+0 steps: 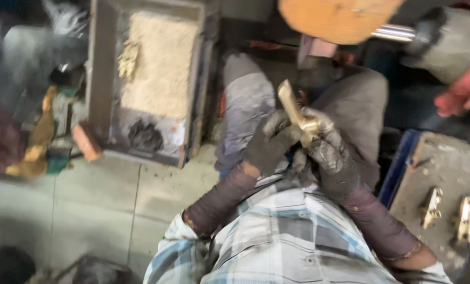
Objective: The person polishes small brass metal components by holding them against a rotating buffing wheel. They pick up individual pieces from a bin, apply them to the wheel at various angles, and then place the finished parts into a separate container.
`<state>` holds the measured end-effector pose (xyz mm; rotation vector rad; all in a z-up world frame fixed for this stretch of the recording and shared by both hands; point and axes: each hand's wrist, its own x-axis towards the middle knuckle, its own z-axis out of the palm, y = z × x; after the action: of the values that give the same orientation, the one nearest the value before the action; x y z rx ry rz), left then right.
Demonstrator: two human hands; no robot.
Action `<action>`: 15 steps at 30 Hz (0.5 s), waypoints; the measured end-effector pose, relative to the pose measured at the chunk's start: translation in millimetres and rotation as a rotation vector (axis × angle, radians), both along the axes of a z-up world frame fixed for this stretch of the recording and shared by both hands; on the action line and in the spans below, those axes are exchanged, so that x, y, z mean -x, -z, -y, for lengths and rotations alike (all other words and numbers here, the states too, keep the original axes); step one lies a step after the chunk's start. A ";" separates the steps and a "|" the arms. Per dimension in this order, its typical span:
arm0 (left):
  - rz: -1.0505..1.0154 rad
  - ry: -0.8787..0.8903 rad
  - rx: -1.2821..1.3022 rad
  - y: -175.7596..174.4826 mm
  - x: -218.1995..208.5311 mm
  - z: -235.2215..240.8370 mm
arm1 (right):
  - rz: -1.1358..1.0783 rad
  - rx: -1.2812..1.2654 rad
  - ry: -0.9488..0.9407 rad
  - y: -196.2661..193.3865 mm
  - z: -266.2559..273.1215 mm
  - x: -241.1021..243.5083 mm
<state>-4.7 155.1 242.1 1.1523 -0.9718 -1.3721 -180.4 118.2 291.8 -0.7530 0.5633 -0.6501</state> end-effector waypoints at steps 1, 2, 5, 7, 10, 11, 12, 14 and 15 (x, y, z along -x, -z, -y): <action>-0.395 -0.023 -0.286 0.4 -3.4 0.3 | -0.095 0.110 -0.050 3.1 4.2 -2.5; -0.252 -0.081 -0.234 2.6 -11.1 3.3 | -0.185 0.224 -0.099 6.4 10.4 -1.8; 0.134 -0.227 -0.213 17.7 -50.4 18.2 | -0.386 0.475 -0.130 26.7 22.4 4.3; 0.302 -0.342 -0.351 37.4 -91.8 26.6 | -0.529 0.520 -0.099 38.7 31.3 23.5; 0.618 -0.535 -0.297 84.9 -163.3 43.1 | -0.808 0.545 -0.023 48.0 38.5 58.0; 0.643 -0.539 -0.281 101.9 -189.2 43.5 | -0.798 0.418 0.059 52.1 38.4 64.9; 0.777 -0.539 -0.364 119.2 -213.7 44.4 | -0.785 0.291 0.139 56.2 38.8 70.8; 0.988 -0.529 -0.496 152.8 -258.7 49.2 | -0.740 0.138 0.243 61.7 41.4 83.2; 1.067 -0.521 -0.552 167.6 -278.5 50.1 | -0.711 0.108 0.261 65.0 42.4 86.8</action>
<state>273.8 105.0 74.4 2.4746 -0.8759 -0.5321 -267.1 75.9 226.8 -1.0259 1.3014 -0.6478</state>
